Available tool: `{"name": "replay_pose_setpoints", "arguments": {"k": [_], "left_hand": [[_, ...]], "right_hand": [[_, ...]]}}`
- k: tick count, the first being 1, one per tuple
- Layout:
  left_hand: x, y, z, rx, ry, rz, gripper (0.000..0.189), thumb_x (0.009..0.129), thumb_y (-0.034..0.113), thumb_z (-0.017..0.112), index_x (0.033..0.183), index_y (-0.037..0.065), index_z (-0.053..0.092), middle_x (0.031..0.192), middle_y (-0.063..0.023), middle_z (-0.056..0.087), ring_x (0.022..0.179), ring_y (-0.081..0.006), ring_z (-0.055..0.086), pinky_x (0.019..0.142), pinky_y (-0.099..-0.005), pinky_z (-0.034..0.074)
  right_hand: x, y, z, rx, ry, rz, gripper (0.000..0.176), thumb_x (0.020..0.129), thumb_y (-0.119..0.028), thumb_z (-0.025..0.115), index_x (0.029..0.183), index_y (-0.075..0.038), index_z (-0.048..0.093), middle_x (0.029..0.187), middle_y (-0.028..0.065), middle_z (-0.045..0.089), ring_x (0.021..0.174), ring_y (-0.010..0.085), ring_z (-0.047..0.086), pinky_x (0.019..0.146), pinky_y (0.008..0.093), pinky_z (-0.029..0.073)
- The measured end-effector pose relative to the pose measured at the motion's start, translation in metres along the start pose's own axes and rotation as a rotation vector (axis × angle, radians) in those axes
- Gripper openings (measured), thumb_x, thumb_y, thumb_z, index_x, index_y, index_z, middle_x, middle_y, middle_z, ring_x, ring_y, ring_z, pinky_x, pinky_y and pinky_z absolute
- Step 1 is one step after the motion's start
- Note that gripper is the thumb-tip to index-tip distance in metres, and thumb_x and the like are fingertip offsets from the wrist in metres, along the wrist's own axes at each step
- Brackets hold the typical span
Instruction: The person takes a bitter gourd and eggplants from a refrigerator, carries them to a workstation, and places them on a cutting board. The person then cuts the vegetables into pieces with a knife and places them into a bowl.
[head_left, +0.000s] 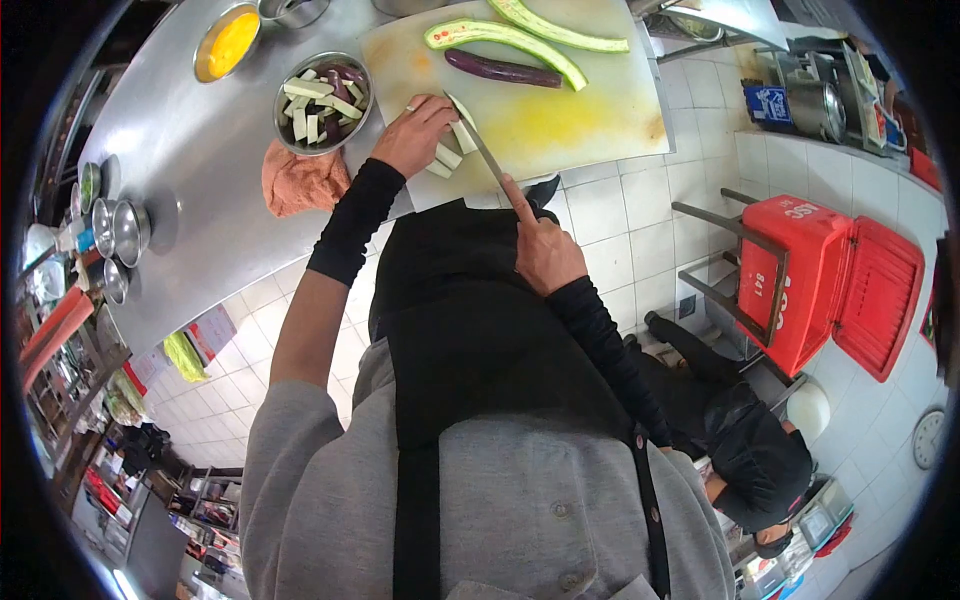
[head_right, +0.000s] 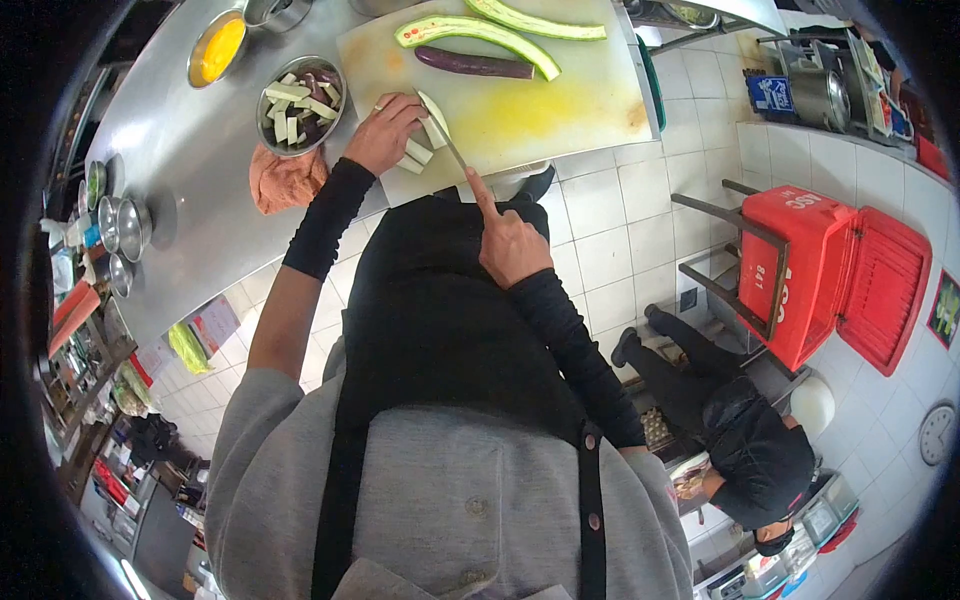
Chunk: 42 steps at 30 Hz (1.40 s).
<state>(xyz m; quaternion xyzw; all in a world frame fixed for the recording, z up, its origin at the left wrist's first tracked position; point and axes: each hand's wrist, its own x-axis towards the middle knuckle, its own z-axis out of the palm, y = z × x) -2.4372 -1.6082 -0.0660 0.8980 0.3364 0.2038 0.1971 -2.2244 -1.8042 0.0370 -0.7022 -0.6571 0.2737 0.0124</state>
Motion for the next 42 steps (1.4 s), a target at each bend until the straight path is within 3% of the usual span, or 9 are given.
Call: {"name": "replay_pose_setpoints", "arguments": {"k": [13,17,22,23,27,30,36,37,42], "left_hand": [[-0.001,-0.002,0.005,-0.084,0.072,-0.006,0.017,0.092,0.003,0.062,0.108,0.006,0.065,0.117,-0.0091,0.064,0.112,-0.0334,0.059,0.097,-0.0415,0.051],[-0.003,-0.001,0.003,-0.048,0.067,-0.006,0.022,0.090,0.001,0.060,0.111,0.006,0.066,0.119,-0.0091,0.064,0.115,-0.0335,0.058,0.098,-0.0426,0.050],[-0.009,0.012,-0.027,-0.062,-0.047,-0.015,0.035,0.088,0.000,0.059,0.122,0.007,0.064,0.129,-0.0107,0.063,0.125,-0.0353,0.054,0.108,-0.0459,0.044],[-0.016,0.004,-0.031,-0.072,-0.129,-0.020,0.057,0.084,-0.002,0.063,0.139,0.010,0.055,0.146,-0.0124,0.052,0.133,-0.0374,0.049,0.115,-0.0469,0.039],[-0.014,0.025,-0.073,0.003,-0.448,-0.088,0.105,0.071,-0.005,0.069,0.163,0.023,0.025,0.166,-0.0099,0.023,0.142,-0.0430,0.038,0.120,-0.0506,0.036],[0.005,0.032,-0.068,0.033,-0.554,-0.186,0.109,0.069,-0.007,0.069,0.164,0.025,0.025,0.167,-0.0097,0.023,0.143,-0.0443,0.035,0.120,-0.0536,0.035],[0.039,0.038,-0.018,0.316,-0.493,0.020,0.086,0.078,0.011,0.077,0.155,0.023,0.041,0.157,-0.0089,0.037,0.137,-0.0419,0.041,0.101,-0.0540,0.048],[0.042,0.040,-0.012,0.310,-0.414,0.026,0.071,0.078,0.014,0.077,0.144,0.017,0.050,0.140,-0.0130,0.049,0.127,-0.0434,0.050,0.093,-0.0538,0.050],[0.030,0.047,0.010,0.336,-0.396,-0.175,0.050,0.080,0.005,0.069,0.127,0.007,0.052,0.115,-0.0213,0.054,0.105,-0.0434,0.062,0.086,-0.0521,0.055]], "right_hand": [[0.015,0.002,-0.005,-0.041,-0.073,-0.030,0.099,0.087,-0.001,0.058,0.167,-0.033,0.008,0.077,0.0262,0.064,0.066,0.0431,0.071,0.060,0.0519,0.059],[0.028,0.022,0.044,-0.022,-0.007,-0.042,0.101,0.087,-0.001,0.058,0.167,-0.034,0.005,0.080,0.0288,0.066,0.067,0.0447,0.070,0.060,0.0525,0.059],[0.031,0.020,0.019,0.007,-0.060,-0.020,0.098,0.090,-0.003,0.057,0.166,-0.036,0.005,0.083,0.0287,0.067,0.065,0.0438,0.070,0.060,0.0532,0.058],[0.026,0.022,0.017,-0.001,-0.045,-0.033,0.097,0.090,-0.004,0.057,0.166,-0.036,0.006,0.081,0.0278,0.067,0.064,0.0436,0.069,0.059,0.0532,0.058],[0.000,0.033,0.005,0.103,0.114,-0.006,0.090,0.093,-0.007,0.056,0.166,-0.035,0.012,0.074,0.0241,0.065,0.061,0.0428,0.068,0.058,0.0529,0.057],[-0.020,0.046,0.004,0.064,0.095,0.077,0.085,0.095,-0.008,0.055,0.166,-0.036,0.015,0.071,0.0220,0.063,0.060,0.0424,0.067,0.057,0.0536,0.057],[-0.032,0.075,0.030,0.501,0.162,0.066,0.079,0.095,-0.009,0.062,0.163,-0.032,0.028,0.068,0.0293,0.063,0.066,0.0480,0.065,0.063,0.0552,0.050],[-0.034,0.075,0.032,0.541,0.173,0.070,0.078,0.095,-0.009,0.063,0.162,-0.031,0.029,0.068,0.0299,0.063,0.067,0.0488,0.065,0.064,0.0550,0.050],[-0.039,0.082,0.034,0.546,0.189,0.047,0.079,0.095,-0.008,0.064,0.162,-0.030,0.030,0.070,0.0296,0.064,0.069,0.0495,0.065,0.063,0.0536,0.050]]}}
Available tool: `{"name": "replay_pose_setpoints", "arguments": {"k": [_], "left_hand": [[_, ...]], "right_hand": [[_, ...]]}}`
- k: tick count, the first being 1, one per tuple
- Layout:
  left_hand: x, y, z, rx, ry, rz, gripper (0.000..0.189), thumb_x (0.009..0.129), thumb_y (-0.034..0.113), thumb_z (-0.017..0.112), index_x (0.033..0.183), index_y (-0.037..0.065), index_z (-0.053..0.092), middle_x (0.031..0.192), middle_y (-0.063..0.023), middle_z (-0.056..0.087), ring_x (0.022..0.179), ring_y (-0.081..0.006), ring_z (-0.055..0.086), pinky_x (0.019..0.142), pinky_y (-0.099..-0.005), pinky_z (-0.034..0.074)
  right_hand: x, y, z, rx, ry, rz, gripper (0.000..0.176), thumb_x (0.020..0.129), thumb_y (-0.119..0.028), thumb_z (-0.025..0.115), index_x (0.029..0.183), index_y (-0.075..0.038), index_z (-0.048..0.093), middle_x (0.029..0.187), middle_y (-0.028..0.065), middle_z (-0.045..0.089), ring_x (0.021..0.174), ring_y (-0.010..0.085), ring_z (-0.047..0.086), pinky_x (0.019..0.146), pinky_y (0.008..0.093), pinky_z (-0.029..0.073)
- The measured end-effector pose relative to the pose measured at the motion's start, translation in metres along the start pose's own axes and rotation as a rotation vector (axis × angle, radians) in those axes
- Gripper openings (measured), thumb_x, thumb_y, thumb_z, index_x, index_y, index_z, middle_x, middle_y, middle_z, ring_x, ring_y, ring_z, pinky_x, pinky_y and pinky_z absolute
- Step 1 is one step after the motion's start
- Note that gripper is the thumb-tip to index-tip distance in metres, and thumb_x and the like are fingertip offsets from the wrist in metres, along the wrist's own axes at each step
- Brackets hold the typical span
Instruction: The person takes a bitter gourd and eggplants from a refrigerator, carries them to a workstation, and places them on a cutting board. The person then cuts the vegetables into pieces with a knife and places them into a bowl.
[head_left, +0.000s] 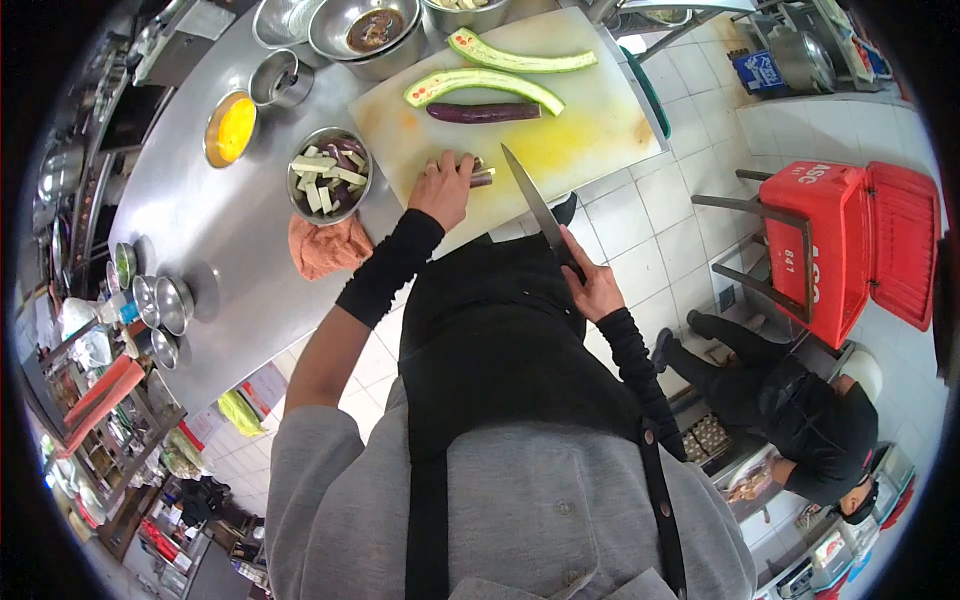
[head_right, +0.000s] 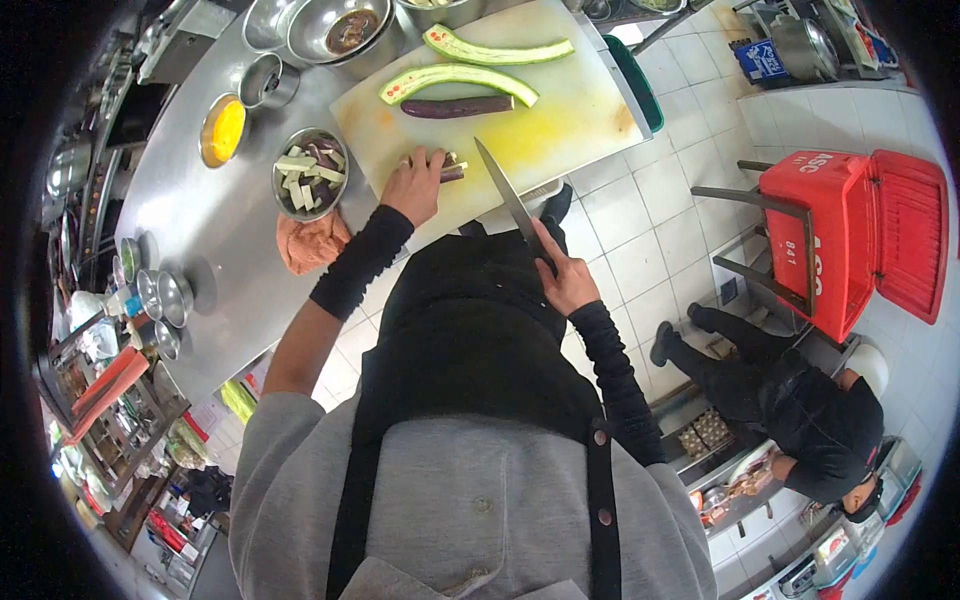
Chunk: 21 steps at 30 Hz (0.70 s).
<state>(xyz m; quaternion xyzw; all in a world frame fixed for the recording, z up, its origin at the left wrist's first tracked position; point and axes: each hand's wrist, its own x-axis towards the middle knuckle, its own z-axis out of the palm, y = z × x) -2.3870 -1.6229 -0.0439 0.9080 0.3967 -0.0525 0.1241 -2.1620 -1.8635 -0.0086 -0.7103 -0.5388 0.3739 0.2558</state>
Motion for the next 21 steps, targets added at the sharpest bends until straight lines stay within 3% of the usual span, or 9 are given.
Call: {"name": "replay_pose_setpoints", "arguments": {"k": [3,8,9,10,12,15,18,20,21], "left_hand": [[-0.012,-0.007,0.004,-0.030,0.001,-0.085,0.045,0.084,0.002,0.062,0.128,0.004,0.051,0.116,-0.0228,0.055,0.104,-0.0451,0.061,0.087,-0.0520,0.055],[-0.045,-0.048,-0.056,-0.123,0.310,-0.320,0.047,0.088,0.006,0.062,0.133,0.004,0.051,0.120,-0.0235,0.060,0.111,-0.0423,0.061,0.096,-0.0520,0.051],[-0.055,-0.075,-0.053,-0.089,0.426,-0.272,0.051,0.089,0.012,0.064,0.138,0.006,0.048,0.123,-0.0247,0.060,0.116,-0.0441,0.060,0.097,-0.0512,0.050],[-0.056,-0.097,-0.057,-0.155,0.347,-0.391,0.068,0.089,0.019,0.070,0.149,0.008,0.040,0.130,-0.0260,0.058,0.125,-0.0457,0.055,0.106,-0.0510,0.045],[-0.060,-0.089,-0.081,0.010,0.303,-0.541,0.081,0.088,0.028,0.075,0.156,0.010,0.034,0.142,-0.0260,0.051,0.136,-0.0447,0.046,0.114,-0.0553,0.036],[-0.045,-0.072,-0.098,0.084,0.517,-0.374,0.082,0.088,0.034,0.076,0.156,0.011,0.038,0.150,-0.0248,0.044,0.142,-0.0419,0.038,0.118,-0.0596,0.028],[-0.004,-0.054,-0.074,-0.257,0.548,0.010,0.071,0.089,0.032,0.075,0.151,0.012,0.047,0.151,-0.0198,0.044,0.144,-0.0383,0.037,0.115,-0.0596,0.030],[0.025,-0.013,-0.066,-0.219,0.335,0.068,0.065,0.087,0.024,0.075,0.147,0.010,0.051,0.149,-0.0141,0.049,0.142,-0.0361,0.040,0.114,-0.0568,0.032],[0.041,0.002,-0.054,-0.262,0.356,0.113,0.063,0.086,0.019,0.074,0.145,0.011,0.052,0.146,-0.0118,0.051,0.139,-0.0345,0.043,0.113,-0.0555,0.032]], "right_hand": [[-0.002,0.000,-0.003,0.003,0.008,-0.013,0.078,0.095,-0.008,0.064,0.162,-0.030,0.031,0.071,0.0295,0.064,0.070,0.0488,0.066,0.064,0.0528,0.050],[0.003,-0.016,-0.018,-0.021,0.021,0.035,0.076,0.096,-0.009,0.064,0.162,-0.030,0.033,0.076,0.0303,0.066,0.073,0.0488,0.067,0.065,0.0518,0.053],[0.003,-0.018,-0.021,-0.008,0.018,0.060,0.075,0.096,-0.010,0.064,0.161,-0.030,0.033,0.078,0.0305,0.067,0.074,0.0491,0.067,0.067,0.0521,0.054],[0.005,-0.019,-0.022,-0.010,0.029,0.061,0.075,0.096,-0.010,0.064,0.161,-0.030,0.033,0.078,0.0305,0.067,0.075,0.0492,0.067,0.067,0.0523,0.054],[0.007,-0.023,-0.025,-0.021,0.048,0.058,0.075,0.096,-0.010,0.064,0.161,-0.030,0.033,0.078,0.0303,0.067,0.075,0.0493,0.067,0.068,0.0527,0.054],[0.011,-0.026,-0.029,-0.017,0.086,0.053,0.075,0.096,-0.011,0.065,0.162,-0.031,0.033,0.080,0.0298,0.068,0.076,0.0485,0.068,0.069,0.0522,0.054],[0.014,-0.023,-0.028,0.012,0.196,0.024,0.076,0.096,-0.011,0.064,0.162,-0.031,0.032,0.082,0.0286,0.070,0.076,0.0479,0.069,0.071,0.0514,0.055],[0.017,-0.026,-0.030,-0.001,0.234,0.080,0.077,0.097,-0.010,0.064,0.162,-0.031,0.031,0.086,0.0285,0.071,0.078,0.0470,0.071,0.073,0.0502,0.056],[0.018,-0.027,-0.031,-0.009,0.254,0.107,0.077,0.097,-0.010,0.064,0.163,-0.031,0.031,0.089,0.0284,0.072,0.079,0.0466,0.072,0.074,0.0496,0.057]]}}
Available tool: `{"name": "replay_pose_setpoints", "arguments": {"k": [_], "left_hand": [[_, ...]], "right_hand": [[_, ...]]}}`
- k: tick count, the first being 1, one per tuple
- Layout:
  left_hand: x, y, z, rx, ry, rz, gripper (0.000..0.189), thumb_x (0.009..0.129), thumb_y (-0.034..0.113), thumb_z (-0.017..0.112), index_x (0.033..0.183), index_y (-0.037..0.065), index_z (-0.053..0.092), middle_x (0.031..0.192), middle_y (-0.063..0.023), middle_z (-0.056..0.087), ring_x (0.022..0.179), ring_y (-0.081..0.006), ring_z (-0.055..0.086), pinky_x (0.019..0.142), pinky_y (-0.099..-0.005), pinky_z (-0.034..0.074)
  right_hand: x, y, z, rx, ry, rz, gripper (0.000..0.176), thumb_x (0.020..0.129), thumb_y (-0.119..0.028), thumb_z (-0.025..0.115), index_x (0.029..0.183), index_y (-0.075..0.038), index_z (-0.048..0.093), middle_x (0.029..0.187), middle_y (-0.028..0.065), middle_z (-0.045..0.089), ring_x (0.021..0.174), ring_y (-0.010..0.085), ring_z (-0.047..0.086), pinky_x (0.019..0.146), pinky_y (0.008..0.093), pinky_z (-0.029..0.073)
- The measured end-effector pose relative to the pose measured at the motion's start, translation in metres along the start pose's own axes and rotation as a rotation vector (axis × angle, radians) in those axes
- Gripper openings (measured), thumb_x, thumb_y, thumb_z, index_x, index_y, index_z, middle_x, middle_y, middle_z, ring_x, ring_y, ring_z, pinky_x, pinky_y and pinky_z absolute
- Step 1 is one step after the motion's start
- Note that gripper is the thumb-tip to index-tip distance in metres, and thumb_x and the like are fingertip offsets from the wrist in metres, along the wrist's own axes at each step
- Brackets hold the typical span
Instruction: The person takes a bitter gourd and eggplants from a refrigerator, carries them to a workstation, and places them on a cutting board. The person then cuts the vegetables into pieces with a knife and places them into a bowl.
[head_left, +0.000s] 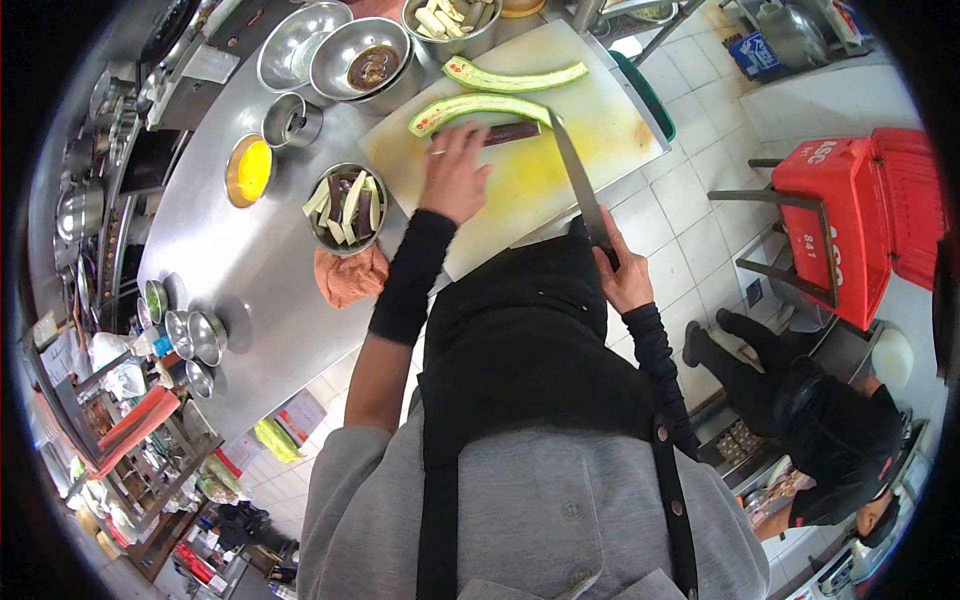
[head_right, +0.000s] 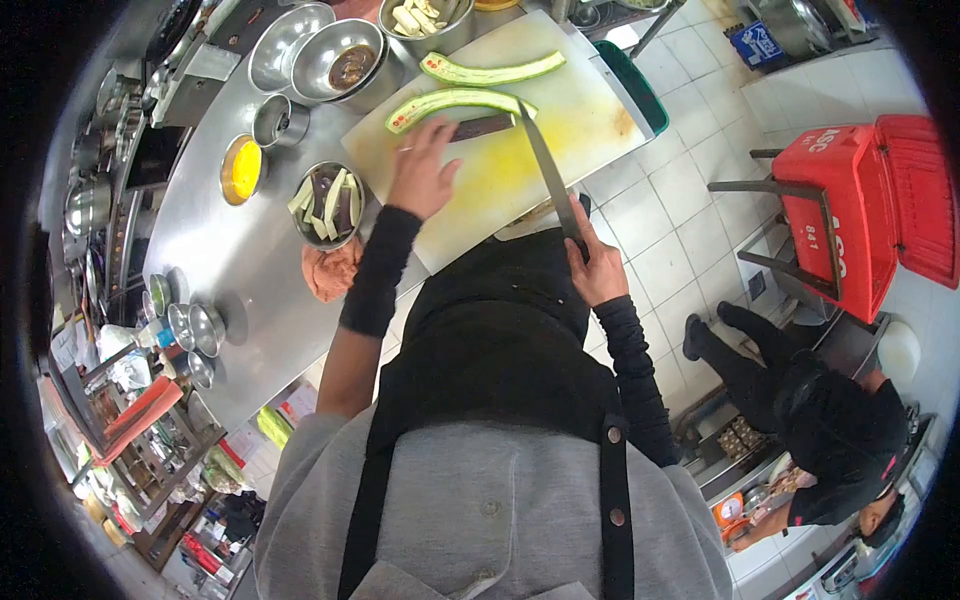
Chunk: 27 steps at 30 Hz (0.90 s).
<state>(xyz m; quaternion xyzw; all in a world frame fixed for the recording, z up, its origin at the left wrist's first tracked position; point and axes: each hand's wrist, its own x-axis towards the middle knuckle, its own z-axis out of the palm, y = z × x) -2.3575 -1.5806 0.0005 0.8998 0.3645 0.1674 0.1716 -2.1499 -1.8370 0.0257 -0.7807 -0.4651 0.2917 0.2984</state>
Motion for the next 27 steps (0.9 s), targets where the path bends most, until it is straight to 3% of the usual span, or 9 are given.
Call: {"name": "replay_pose_setpoints", "arguments": {"k": [3,4,7,11,12,19,22,25,27], "left_hand": [[0.019,-0.003,0.054,0.081,-0.019,-0.003,0.059,0.082,0.009,0.071,0.139,0.013,0.057,0.138,-0.0095,0.055,0.131,-0.0312,0.049,0.110,-0.0525,0.032],[0.026,-0.004,0.061,0.147,-0.039,-0.018,0.058,0.081,0.006,0.070,0.138,0.013,0.058,0.135,-0.0095,0.056,0.128,-0.0304,0.051,0.109,-0.0517,0.032],[0.035,-0.014,0.064,0.140,-0.067,-0.025,0.057,0.077,-0.001,0.067,0.131,0.014,0.062,0.129,-0.0097,0.057,0.124,-0.0299,0.053,0.106,-0.0493,0.033],[0.022,-0.013,0.054,0.088,-0.147,-0.050,0.060,0.072,-0.002,0.071,0.129,0.015,0.065,0.122,-0.0097,0.058,0.124,-0.0317,0.053,0.107,-0.0490,0.033],[0.017,-0.014,0.052,0.123,-0.147,-0.082,0.065,0.077,-0.004,0.067,0.136,0.022,0.062,0.131,-0.0092,0.056,0.126,-0.0321,0.053,0.110,-0.0514,0.030],[-0.017,-0.028,0.034,0.191,-0.195,-0.065,0.064,0.083,0.003,0.070,0.142,0.024,0.058,0.137,-0.0076,0.053,0.133,-0.0325,0.049,0.114,-0.0554,0.027],[-0.031,-0.032,0.029,0.155,-0.157,-0.191,0.064,0.082,0.005,0.072,0.142,0.023,0.058,0.137,-0.0083,0.053,0.132,-0.0326,0.049,0.114,-0.0573,0.027],[-0.038,-0.032,0.020,0.170,-0.198,-0.274,0.065,0.082,0.006,0.073,0.143,0.021,0.056,0.138,-0.0096,0.052,0.133,-0.0333,0.049,0.113,-0.0561,0.032],[-0.042,-0.039,0.022,0.140,-0.160,-0.282,0.061,0.082,0.006,0.074,0.140,0.017,0.058,0.134,-0.0117,0.055,0.126,-0.0331,0.055,0.108,-0.0506,0.041]], "right_hand": [[0.000,-0.001,-0.001,-0.012,0.120,-0.047,0.077,0.097,-0.010,0.063,0.163,-0.030,0.029,0.096,0.0285,0.073,0.085,0.0453,0.073,0.079,0.0484,0.059],[-0.001,-0.001,-0.003,-0.030,0.113,-0.012,0.077,0.097,-0.010,0.063,0.163,-0.030,0.029,0.107,0.0286,0.073,0.091,0.0439,0.074,0.082,0.0482,0.059],[-0.006,-0.009,-0.017,-0.018,0.056,0.121,0.077,0.097,-0.010,0.063,0.163,-0.030,0.029,0.108,0.0284,0.073,0.091,0.0440,0.073,0.082,0.0488,0.059],[-0.012,0.000,-0.018,-0.043,0.040,0.106,0.078,0.097,-0.009,0.063,0.164,-0.029,0.028,0.101,0.0282,0.073,0.088,0.0446,0.073,0.080,0.0487,0.059],[-0.014,0.004,-0.013,-0.050,0.061,0.058,0.078,0.097,-0.009,0.063,0.164,-0.029,0.028,0.097,0.0282,0.073,0.086,0.0448,0.073,0.079,0.0490,0.059],[-0.015,-0.002,-0.002,-0.098,0.010,-0.012,0.080,0.096,-0.007,0.060,0.164,-0.032,0.026,0.077,0.0248,0.067,0.070,0.0447,0.068,0.068,0.0525,0.054],[-0.011,-0.008,-0.001,-0.143,-0.023,-0.022,0.079,0.096,-0.009,0.060,0.163,-0.035,0.026,0.074,0.0243,0.066,0.068,0.0441,0.067,0.067,0.0534,0.054],[-0.005,-0.006,0.001,-0.182,-0.047,-0.052,0.080,0.097,-0.011,0.059,0.164,-0.037,0.023,0.073,0.0235,0.065,0.067,0.0436,0.067,0.066,0.0540,0.055],[-0.001,-0.007,0.002,-0.221,-0.067,-0.068,0.081,0.097,-0.011,0.059,0.164,-0.037,0.021,0.072,0.0226,0.064,0.067,0.0428,0.067,0.065,0.0542,0.055]]}}
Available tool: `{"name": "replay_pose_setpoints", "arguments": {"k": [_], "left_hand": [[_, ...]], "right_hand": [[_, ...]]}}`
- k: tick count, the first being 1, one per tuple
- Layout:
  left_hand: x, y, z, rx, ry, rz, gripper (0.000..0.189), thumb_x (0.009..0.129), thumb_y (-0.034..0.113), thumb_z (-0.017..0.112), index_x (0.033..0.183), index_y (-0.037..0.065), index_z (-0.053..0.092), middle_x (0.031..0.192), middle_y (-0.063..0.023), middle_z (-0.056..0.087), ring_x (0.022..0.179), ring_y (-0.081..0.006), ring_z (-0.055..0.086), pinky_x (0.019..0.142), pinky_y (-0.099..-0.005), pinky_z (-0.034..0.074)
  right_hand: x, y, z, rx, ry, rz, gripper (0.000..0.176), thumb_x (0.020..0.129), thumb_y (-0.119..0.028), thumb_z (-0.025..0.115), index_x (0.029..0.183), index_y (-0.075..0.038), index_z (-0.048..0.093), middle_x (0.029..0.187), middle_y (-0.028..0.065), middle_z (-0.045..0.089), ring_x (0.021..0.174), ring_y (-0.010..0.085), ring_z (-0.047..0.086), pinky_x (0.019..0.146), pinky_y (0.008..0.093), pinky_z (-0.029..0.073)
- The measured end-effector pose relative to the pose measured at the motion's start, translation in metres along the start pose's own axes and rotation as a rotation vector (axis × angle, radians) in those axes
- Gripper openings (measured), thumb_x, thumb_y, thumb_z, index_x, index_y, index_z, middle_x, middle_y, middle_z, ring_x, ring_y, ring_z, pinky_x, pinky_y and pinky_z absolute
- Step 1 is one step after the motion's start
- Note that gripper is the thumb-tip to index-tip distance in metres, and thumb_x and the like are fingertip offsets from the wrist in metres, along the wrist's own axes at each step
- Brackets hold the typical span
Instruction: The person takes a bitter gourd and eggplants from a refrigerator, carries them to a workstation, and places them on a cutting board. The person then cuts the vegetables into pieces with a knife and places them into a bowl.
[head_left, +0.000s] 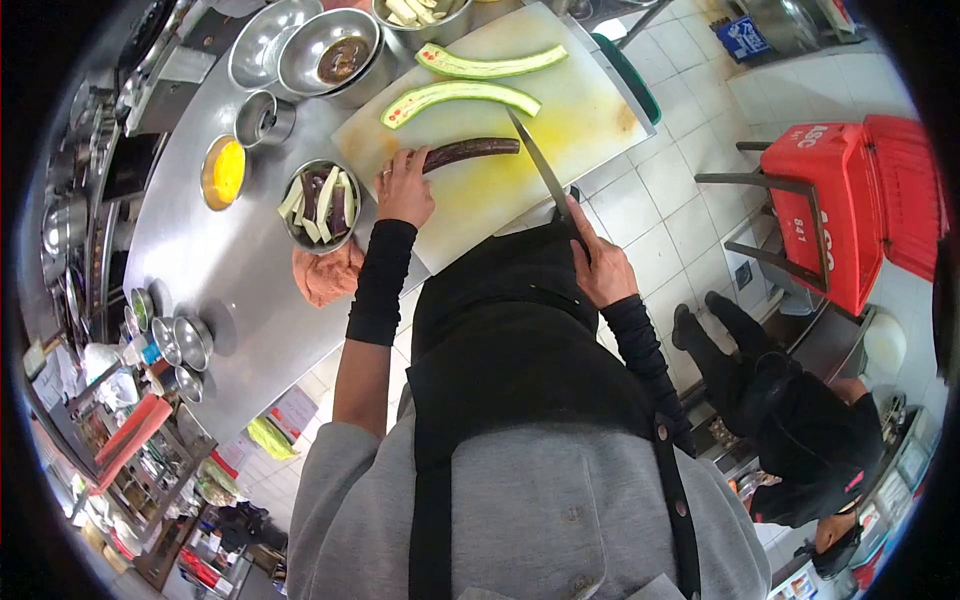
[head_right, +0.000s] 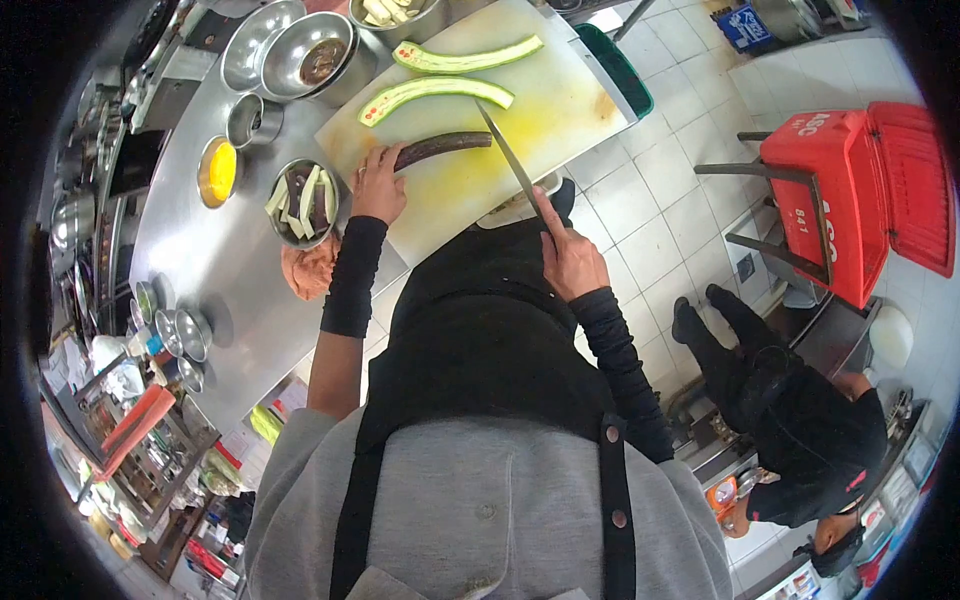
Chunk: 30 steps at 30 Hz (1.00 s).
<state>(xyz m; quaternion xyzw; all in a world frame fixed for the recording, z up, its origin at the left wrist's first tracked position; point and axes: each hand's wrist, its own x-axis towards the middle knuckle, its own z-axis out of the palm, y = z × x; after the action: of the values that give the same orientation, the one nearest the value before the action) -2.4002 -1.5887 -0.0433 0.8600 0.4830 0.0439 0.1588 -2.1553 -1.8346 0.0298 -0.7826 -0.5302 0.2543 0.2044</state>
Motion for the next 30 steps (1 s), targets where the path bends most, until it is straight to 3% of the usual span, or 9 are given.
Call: {"name": "replay_pose_setpoints", "arguments": {"k": [7,10,13,19,30], "left_hand": [[-0.007,-0.002,0.009,-0.595,-0.028,-0.170,0.035,0.083,0.007,0.074,0.117,0.002,0.067,0.109,-0.0182,0.066,0.096,-0.0330,0.069,0.091,-0.0432,0.055],[-0.014,0.007,0.010,-0.573,0.024,-0.161,0.034,0.083,0.009,0.074,0.115,0.001,0.067,0.104,-0.0183,0.066,0.087,-0.0321,0.071,0.088,-0.0437,0.056],[-0.016,0.013,0.009,-0.616,0.001,-0.222,0.036,0.083,0.010,0.074,0.117,0.001,0.067,0.108,-0.0198,0.065,0.094,-0.0341,0.069,0.091,-0.0441,0.055],[-0.011,0.016,0.021,-0.537,0.075,-0.104,0.039,0.084,0.012,0.070,0.122,0.001,0.067,0.116,-0.0217,0.062,0.112,-0.0418,0.061,0.101,-0.0483,0.050],[-0.010,0.020,0.019,-0.444,-0.011,-0.113,0.042,0.086,0.014,0.071,0.126,0.001,0.067,0.118,-0.0223,0.063,0.113,-0.0428,0.059,0.102,-0.0498,0.048]], "right_hand": [[0.008,-0.028,0.001,-0.255,-0.142,-0.075,0.084,0.098,-0.011,0.055,0.165,-0.038,0.014,0.072,0.0212,0.062,0.062,0.0417,0.068,0.058,0.0541,0.057],[0.011,-0.042,-0.001,-0.322,-0.213,-0.084,0.087,0.096,-0.008,0.055,0.166,-0.037,0.012,0.072,0.0213,0.061,0.061,0.0410,0.068,0.056,0.0539,0.057],[0.010,-0.044,-0.003,-0.351,-0.232,-0.079,0.090,0.093,-0.006,0.055,0.166,-0.036,0.011,0.072,0.0214,0.062,0.061,0.0402,0.069,0.057,0.0535,0.058],[0.012,-0.034,-0.004,-0.387,-0.209,-0.062,0.092,0.092,-0.007,0.055,0.167,-0.034,0.010,0.072,0.0213,0.063,0.062,0.0400,0.070,0.057,0.0535,0.058],[0.018,-0.043,-0.006,-0.435,-0.250,-0.027,0.094,0.091,-0.005,0.056,0.167,-0.033,0.008,0.075,0.0227,0.066,0.064,0.0388,0.071,0.056,0.0525,0.058]]}}
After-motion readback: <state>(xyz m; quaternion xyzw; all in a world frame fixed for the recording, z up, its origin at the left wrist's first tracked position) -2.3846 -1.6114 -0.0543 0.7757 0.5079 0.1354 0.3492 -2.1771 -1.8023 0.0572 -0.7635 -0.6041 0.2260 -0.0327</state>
